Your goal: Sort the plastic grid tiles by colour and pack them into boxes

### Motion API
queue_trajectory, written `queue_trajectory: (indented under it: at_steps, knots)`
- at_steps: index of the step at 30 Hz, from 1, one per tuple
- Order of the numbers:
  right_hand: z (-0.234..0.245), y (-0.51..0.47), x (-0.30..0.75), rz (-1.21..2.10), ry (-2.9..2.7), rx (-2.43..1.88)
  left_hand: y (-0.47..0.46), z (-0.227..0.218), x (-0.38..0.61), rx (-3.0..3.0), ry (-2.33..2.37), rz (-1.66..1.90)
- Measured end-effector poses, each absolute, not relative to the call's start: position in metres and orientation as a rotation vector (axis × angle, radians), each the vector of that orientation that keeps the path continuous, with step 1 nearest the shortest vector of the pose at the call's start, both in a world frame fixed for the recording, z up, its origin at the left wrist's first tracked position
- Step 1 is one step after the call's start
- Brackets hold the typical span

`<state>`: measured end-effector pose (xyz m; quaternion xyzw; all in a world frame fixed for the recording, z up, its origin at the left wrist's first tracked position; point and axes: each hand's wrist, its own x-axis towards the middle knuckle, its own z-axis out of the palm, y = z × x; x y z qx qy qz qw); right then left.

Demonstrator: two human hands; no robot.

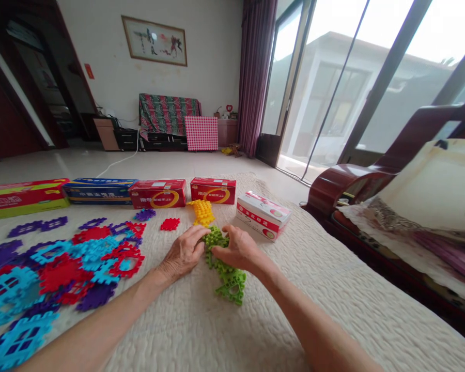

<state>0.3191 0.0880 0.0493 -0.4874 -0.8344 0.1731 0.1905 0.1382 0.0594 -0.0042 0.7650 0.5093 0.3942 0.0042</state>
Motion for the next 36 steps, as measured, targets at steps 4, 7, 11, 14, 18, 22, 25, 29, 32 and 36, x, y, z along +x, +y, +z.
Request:
queue_trajectory:
  at_steps: [4, 7, 11, 14, 18, 22, 25, 29, 32, 36]
  knots:
    - [0.06, 0.088, 0.329, 0.588, -2.398, -1.36, 0.059, -0.004, 0.138, 2.391, 1.629, 1.217]
    - [0.062, 0.09, 0.334, 0.617, -2.461, -1.336, 0.058, -0.004, 0.138, 2.385, 1.652, 1.212]
    - [0.061, 0.091, 0.338, 0.605, -2.537, -1.275, 0.059, -0.005, 0.138, 2.386, 1.651, 1.213]
    - [0.061, 0.092, 0.342, 0.601, -2.545, -1.212, 0.061, -0.007, 0.137, 2.399, 1.585, 1.254]
    - [0.066, 0.095, 0.347, 0.636, -2.557, -1.144, 0.062, -0.009, 0.137, 2.417, 1.51, 1.305]
    - [0.066, 0.098, 0.347, 0.719, -2.482, -1.181, 0.059, -0.005, 0.138, 2.413, 1.611, 1.311]
    - [0.059, 0.101, 0.34, 0.734, -2.391, -1.206, 0.056, -0.001, 0.14, 2.381, 1.764, 1.306]
    - [0.049, 0.103, 0.332, 0.683, -2.388, -1.174, 0.054, -0.001, 0.14, 2.339, 1.914, 1.215]
    - [0.047, 0.103, 0.329, 0.676, -2.393, -1.141, 0.054, -0.002, 0.139, 2.364, 1.903, 1.142]
    - [0.045, 0.105, 0.329, 0.679, -2.38, -1.121, 0.055, -0.004, 0.138, 2.378, 1.876, 1.126]
